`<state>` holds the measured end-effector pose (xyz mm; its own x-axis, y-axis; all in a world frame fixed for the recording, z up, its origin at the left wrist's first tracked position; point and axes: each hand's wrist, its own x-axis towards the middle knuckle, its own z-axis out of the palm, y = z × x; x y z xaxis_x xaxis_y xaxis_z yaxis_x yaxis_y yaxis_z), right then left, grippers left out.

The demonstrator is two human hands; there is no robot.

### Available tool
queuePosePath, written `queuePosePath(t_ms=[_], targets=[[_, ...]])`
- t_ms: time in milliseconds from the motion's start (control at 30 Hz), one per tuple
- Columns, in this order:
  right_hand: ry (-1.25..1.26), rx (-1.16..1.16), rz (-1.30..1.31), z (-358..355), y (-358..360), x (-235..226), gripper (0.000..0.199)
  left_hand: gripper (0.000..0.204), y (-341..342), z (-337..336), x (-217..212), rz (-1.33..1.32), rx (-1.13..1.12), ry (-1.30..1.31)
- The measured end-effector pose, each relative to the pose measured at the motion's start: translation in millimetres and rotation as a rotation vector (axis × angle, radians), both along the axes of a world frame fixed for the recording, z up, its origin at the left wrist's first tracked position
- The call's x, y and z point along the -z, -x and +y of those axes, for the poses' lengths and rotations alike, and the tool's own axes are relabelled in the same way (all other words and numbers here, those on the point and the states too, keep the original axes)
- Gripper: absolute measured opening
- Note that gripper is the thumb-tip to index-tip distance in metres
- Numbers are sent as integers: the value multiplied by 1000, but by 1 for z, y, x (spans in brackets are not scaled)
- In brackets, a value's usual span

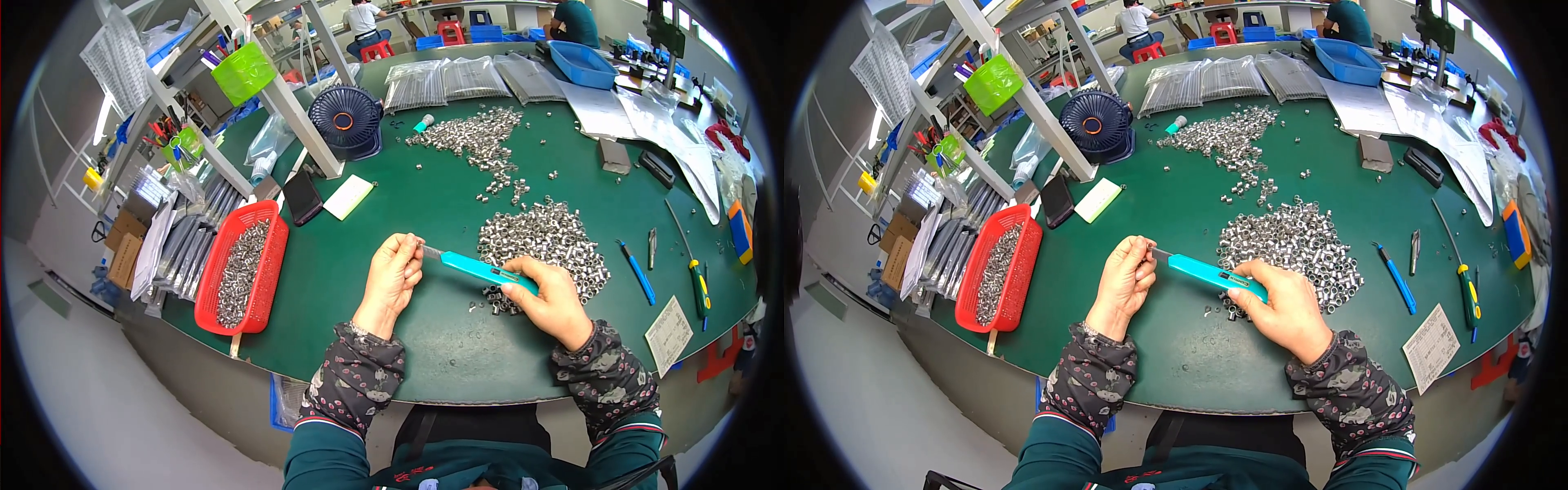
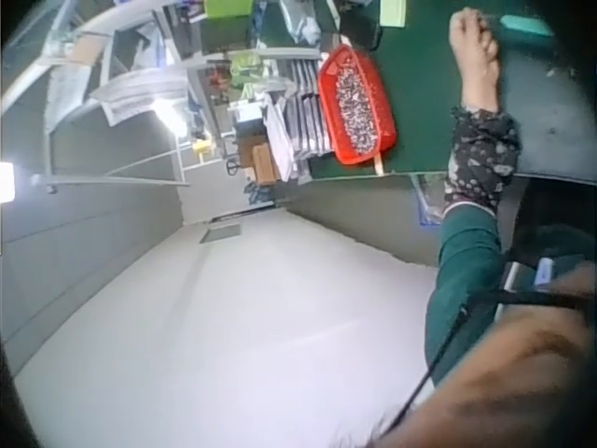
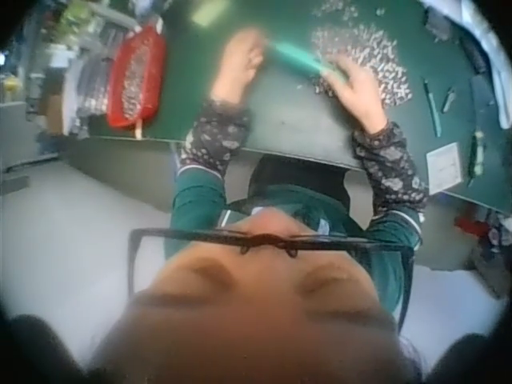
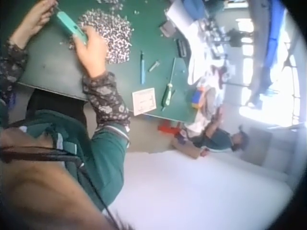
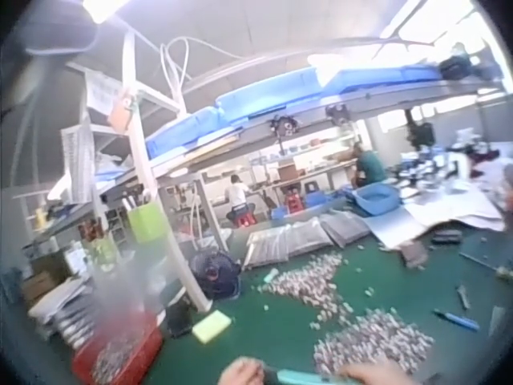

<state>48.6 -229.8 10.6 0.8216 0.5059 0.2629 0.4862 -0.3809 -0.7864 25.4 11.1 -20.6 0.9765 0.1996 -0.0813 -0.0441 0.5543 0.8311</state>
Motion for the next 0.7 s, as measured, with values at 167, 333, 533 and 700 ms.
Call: queuePosePath(t_ms=[167,333,533,700], targets=[[7,-18,34,0,0,-1,24,18,0,-1,-1,3,-9,-87],[39,48,-224,-1,5,1,24,19,3,-4,-3,39,-16,-151],[-126,178,-513,-1,3,-1,25,24,4,2,1,99,1,-42],[-194,211,-453,-1,-4,-2,24,19,3,-1,-10,77,146,62]])
